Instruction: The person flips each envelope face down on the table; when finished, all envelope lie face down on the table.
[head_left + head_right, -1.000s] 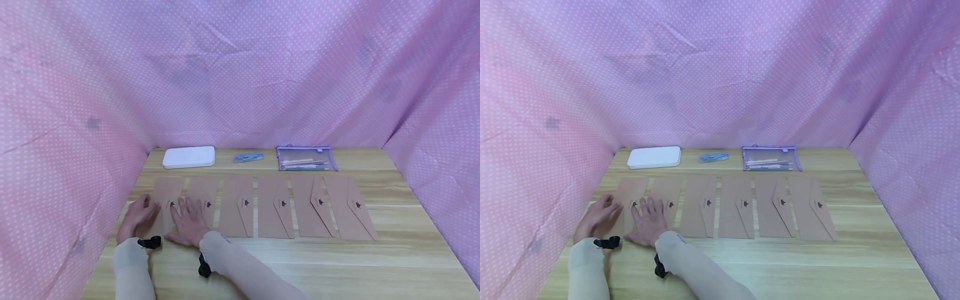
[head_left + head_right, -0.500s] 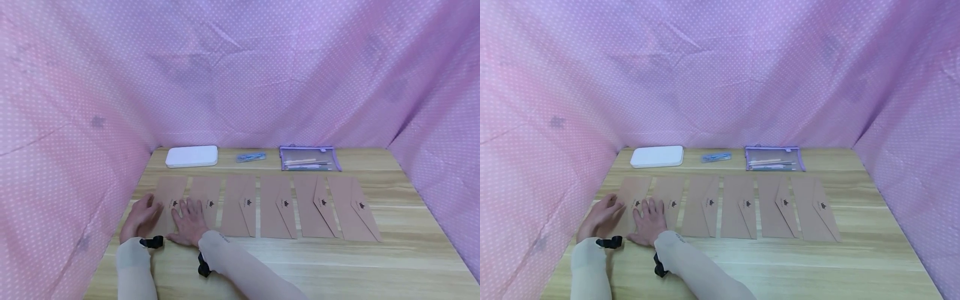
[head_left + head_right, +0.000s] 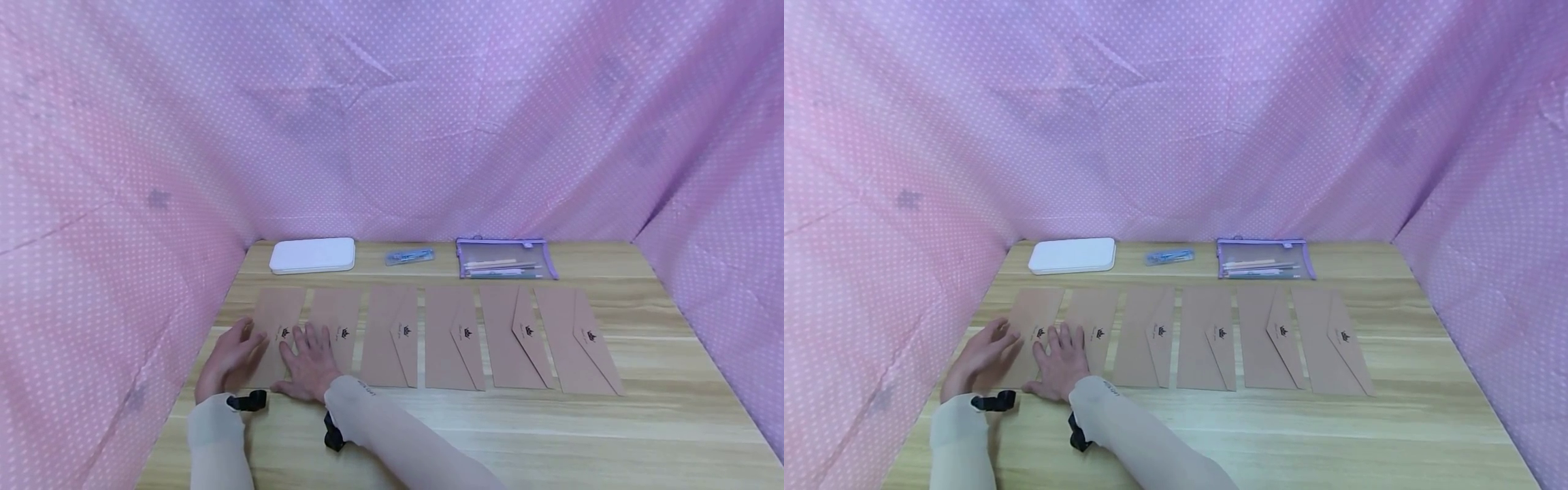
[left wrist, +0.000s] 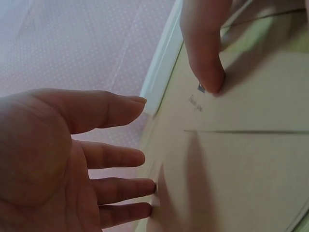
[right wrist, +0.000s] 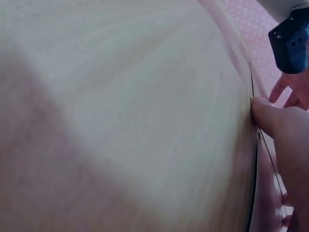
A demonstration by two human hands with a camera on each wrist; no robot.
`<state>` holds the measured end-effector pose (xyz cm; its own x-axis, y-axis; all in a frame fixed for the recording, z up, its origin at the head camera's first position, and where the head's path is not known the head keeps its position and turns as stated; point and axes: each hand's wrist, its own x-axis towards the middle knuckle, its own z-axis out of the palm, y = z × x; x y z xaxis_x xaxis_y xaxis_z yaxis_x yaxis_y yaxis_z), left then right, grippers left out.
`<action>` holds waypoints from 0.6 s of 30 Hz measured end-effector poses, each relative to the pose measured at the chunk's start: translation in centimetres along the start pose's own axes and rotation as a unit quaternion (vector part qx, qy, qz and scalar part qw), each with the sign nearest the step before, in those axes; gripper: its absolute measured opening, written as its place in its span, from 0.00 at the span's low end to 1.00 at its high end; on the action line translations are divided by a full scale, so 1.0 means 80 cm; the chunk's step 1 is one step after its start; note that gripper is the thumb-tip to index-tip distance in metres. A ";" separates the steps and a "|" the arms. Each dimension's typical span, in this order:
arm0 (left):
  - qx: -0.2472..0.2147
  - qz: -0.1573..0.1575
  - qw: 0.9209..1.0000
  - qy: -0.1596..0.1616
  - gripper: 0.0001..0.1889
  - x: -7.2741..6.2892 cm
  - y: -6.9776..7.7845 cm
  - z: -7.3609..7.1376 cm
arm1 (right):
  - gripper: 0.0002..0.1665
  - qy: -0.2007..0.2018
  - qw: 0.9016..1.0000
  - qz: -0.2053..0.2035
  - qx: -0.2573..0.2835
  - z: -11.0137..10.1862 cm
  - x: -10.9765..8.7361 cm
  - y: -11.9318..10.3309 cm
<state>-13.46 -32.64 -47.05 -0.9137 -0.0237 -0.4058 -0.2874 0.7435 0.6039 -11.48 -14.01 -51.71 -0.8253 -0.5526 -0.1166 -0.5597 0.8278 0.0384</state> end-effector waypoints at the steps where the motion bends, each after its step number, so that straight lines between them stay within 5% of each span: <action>1: -0.011 -0.005 1.000 -0.005 0.42 -0.001 0.002 0.000 | 0.50 0.001 1.000 -0.001 0.002 0.000 0.000 0.000; 6: -0.072 -0.030 0.997 -0.016 0.41 -0.001 0.007 0.001 | 0.50 -0.002 1.000 -0.005 0.007 0.002 0.002 0.001; 13: -0.169 -0.039 0.985 0.015 0.39 0.002 0.006 -0.002 | 0.50 -0.011 1.000 -0.005 -0.002 -0.002 0.002 0.002; 18: -0.193 -0.053 0.979 0.029 0.39 0.002 0.005 -0.007 | 0.50 -0.014 1.000 -0.003 -0.008 -0.002 0.003 0.001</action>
<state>-13.90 -32.69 -46.48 -0.8845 -0.1324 -0.4474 -0.4582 0.4271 0.7795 -11.73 -14.11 -51.55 -0.8200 -0.5538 -0.1444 -0.5653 0.8232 0.0528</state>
